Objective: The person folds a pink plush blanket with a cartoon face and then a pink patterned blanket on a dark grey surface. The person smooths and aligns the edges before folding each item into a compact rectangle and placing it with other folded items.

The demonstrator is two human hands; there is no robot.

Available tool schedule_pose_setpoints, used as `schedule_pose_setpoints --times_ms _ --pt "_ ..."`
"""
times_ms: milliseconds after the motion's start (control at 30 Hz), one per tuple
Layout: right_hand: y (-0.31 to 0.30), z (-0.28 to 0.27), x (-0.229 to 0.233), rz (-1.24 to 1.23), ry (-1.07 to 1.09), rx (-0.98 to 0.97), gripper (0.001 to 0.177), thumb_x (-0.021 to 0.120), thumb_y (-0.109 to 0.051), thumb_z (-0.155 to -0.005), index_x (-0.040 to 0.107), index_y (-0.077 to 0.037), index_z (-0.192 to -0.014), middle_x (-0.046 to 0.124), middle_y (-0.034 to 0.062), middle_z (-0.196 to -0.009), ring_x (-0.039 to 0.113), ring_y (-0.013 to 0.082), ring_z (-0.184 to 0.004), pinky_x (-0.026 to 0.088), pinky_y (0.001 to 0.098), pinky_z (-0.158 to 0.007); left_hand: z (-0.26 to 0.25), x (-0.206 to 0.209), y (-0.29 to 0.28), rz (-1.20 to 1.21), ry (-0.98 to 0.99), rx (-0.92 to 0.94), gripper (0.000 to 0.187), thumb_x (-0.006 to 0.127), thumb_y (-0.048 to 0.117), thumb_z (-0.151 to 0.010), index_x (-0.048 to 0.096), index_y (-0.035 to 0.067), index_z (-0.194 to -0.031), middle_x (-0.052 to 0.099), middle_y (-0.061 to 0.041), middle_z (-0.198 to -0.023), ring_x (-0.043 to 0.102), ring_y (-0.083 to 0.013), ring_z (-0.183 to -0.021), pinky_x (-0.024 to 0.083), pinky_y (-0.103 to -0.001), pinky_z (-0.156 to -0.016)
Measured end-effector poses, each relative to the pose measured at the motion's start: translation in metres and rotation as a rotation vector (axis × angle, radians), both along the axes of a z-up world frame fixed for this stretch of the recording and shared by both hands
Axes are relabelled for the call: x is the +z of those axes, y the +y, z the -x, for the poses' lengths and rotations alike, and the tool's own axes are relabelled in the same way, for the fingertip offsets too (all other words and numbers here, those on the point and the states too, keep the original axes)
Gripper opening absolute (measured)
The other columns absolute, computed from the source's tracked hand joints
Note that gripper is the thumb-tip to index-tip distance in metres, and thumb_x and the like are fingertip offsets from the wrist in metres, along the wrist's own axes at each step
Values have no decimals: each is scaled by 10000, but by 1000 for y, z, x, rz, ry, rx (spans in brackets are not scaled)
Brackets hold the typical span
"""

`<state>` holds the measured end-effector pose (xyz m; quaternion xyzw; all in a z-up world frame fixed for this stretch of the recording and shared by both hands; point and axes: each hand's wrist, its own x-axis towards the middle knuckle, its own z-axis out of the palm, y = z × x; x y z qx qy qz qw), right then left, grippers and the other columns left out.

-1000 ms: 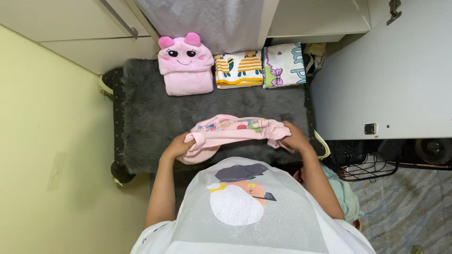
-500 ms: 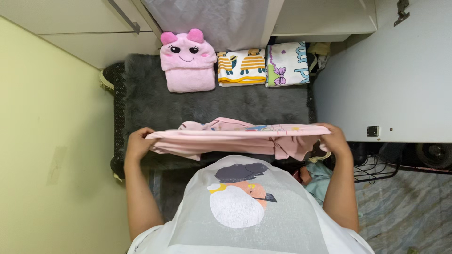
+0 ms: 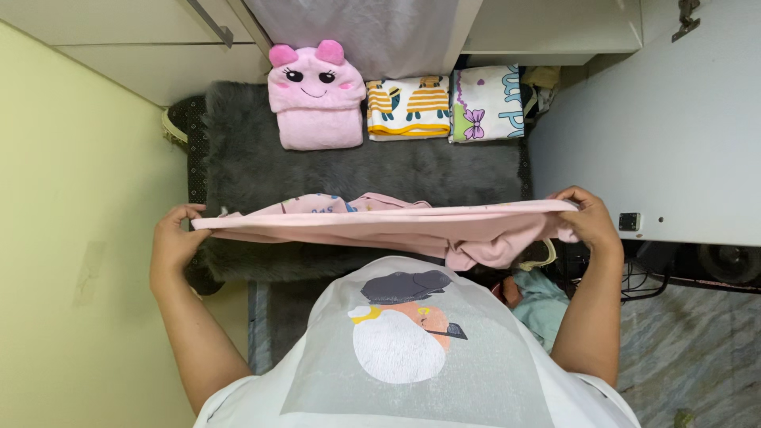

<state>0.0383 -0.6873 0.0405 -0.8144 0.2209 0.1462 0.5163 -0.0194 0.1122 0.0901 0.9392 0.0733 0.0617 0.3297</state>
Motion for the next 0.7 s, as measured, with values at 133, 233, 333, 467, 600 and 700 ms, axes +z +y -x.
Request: schedule_pose_setpoints --times_ms 133,233,333,467,600,700 --pt "-3 -13 -5 29 -180 30 310 683 -19 -884 753 -74 -1181 743 110 -1034 673 169 -832 570 298 -706 -7 -19 8 144 252 277 260 794 14 -781 679 65 -1009 713 -90 -961 662 -213 -880 521 -360 -806" --pt "7 -29 0 17 -227 -59 258 688 -137 -967 685 -57 -1213 725 128 -1033 699 192 -866 601 343 -693 -15 -25 12 169 326 245 277 801 50 -770 718 78 -1032 715 -117 -937 663 -227 -832 530 -380 -755" --pt "24 -49 10 270 -271 3 282 715 -234 -1022 690 -23 -1208 733 160 -1052 715 227 -879 587 352 -697 -33 -25 15 -79 425 182 257 849 105 -785 782 67 -1030 747 -136 -925 676 -259 -794 527 -416 -738" --pt "37 -79 21 229 -154 -32 364 662 -325 -1014 661 -8 -1193 715 188 -1013 710 231 -708 598 346 -502 -59 -15 18 -119 268 133 244 835 141 -820 801 76 -1053 731 -136 -993 665 -265 -846 519 -414 -736" --pt "37 -126 14 251 -172 -60 420 709 -393 -1044 671 11 -1150 726 201 -970 677 214 -658 552 338 -498 -93 -7 23 -53 302 307 244 765 230 -932 755 125 -1152 743 -131 -977 697 -293 -835 525 -435 -763" --pt "37 -157 4 217 -324 -53 399 738 -375 -1070 697 16 -1133 735 184 -969 677 186 -694 544 317 -537 -123 -6 26 -114 3 205 184 773 203 -973 762 55 -1081 741 -160 -979 702 -291 -903 541 -449 -841"
